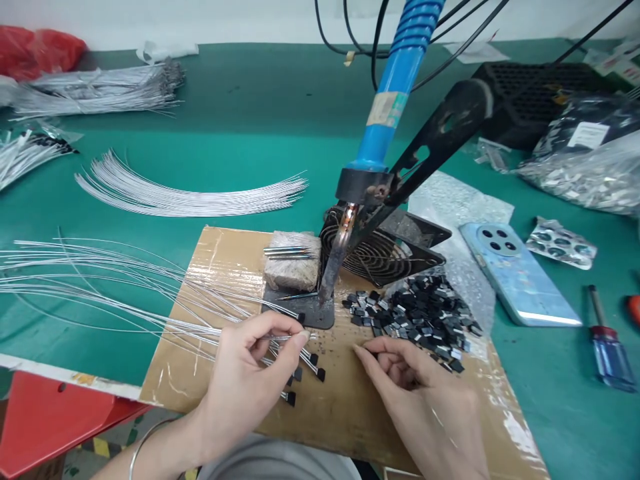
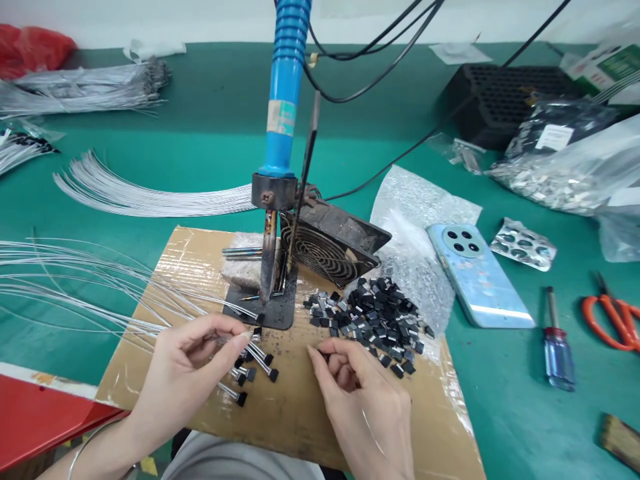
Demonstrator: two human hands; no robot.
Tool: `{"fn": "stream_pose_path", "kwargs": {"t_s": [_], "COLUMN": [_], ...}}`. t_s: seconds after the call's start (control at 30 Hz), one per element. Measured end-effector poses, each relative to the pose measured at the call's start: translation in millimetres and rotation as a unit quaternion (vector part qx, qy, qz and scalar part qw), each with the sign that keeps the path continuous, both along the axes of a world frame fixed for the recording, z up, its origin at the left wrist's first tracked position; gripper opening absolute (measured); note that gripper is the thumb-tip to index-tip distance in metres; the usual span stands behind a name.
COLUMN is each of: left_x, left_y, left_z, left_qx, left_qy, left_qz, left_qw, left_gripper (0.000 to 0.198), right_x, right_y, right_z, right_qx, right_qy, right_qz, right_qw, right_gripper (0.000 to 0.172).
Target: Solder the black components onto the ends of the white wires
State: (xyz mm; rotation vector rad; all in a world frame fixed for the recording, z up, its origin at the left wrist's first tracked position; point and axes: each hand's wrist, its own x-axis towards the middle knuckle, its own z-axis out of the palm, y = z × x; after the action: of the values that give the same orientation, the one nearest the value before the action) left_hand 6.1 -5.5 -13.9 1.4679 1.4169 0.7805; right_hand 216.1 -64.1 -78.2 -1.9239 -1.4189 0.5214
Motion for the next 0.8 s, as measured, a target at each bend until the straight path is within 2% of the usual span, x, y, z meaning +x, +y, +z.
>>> {"fn": "stream_pose_path", "kwargs": {"t_s": [0.1, 0.17, 0.3, 0.47, 0.57, 0.67, 0.8], "left_x": [0, 1, 3, 2, 0, 0, 2], "left_y": [1, 1, 3, 3, 4, 5, 7], "left_z": [0.8, 2.3, 5.3, 8.1, 10.2, 13.2, 17.1], "left_qx": [0.011, 0.019, 0.027, 0.006, -0.018, -0.053, -0.079], "left_qy": [0.004, 0.0, -0.008, -0.004, -0.002, -0.038, -0.085], "left_qz": [-0.001, 0.002, 0.014, 0.012, 0.006, -0.008, -0.037], "left_qw": [1.0, 1.0, 1.0, 1.0, 1.0, 0.998, 0.993], "left_gripper": [0.011, 0.011, 0.012, 0.012, 0.012, 0.011, 0.011], "right_x": [-5, -12, -27, -39, -49, -58, -63], "right_y": [-1, 0, 6, 13, 17, 20, 22], "right_z": [6.7, 16.7, 38.2, 48.8, 53.4, 56.7, 52.8], "right_qx": [-0.028, -0.036, 0.006, 0.026, 0.016, 0.0, 0.003], "right_qy": [0.12, 0.204, 0.294, 0.345, 0.373, 0.407, 0.415], "right_qz": [-0.071, -0.093, -0.117, -0.075, -0.082, -0.105, -0.056], "right_qw": [0.99, 0.974, 0.949, 0.935, 0.924, 0.907, 0.908], "right_gripper": [0.032, 0.032, 0.02, 0.01, 0.007, 0.007, 0.008]}}
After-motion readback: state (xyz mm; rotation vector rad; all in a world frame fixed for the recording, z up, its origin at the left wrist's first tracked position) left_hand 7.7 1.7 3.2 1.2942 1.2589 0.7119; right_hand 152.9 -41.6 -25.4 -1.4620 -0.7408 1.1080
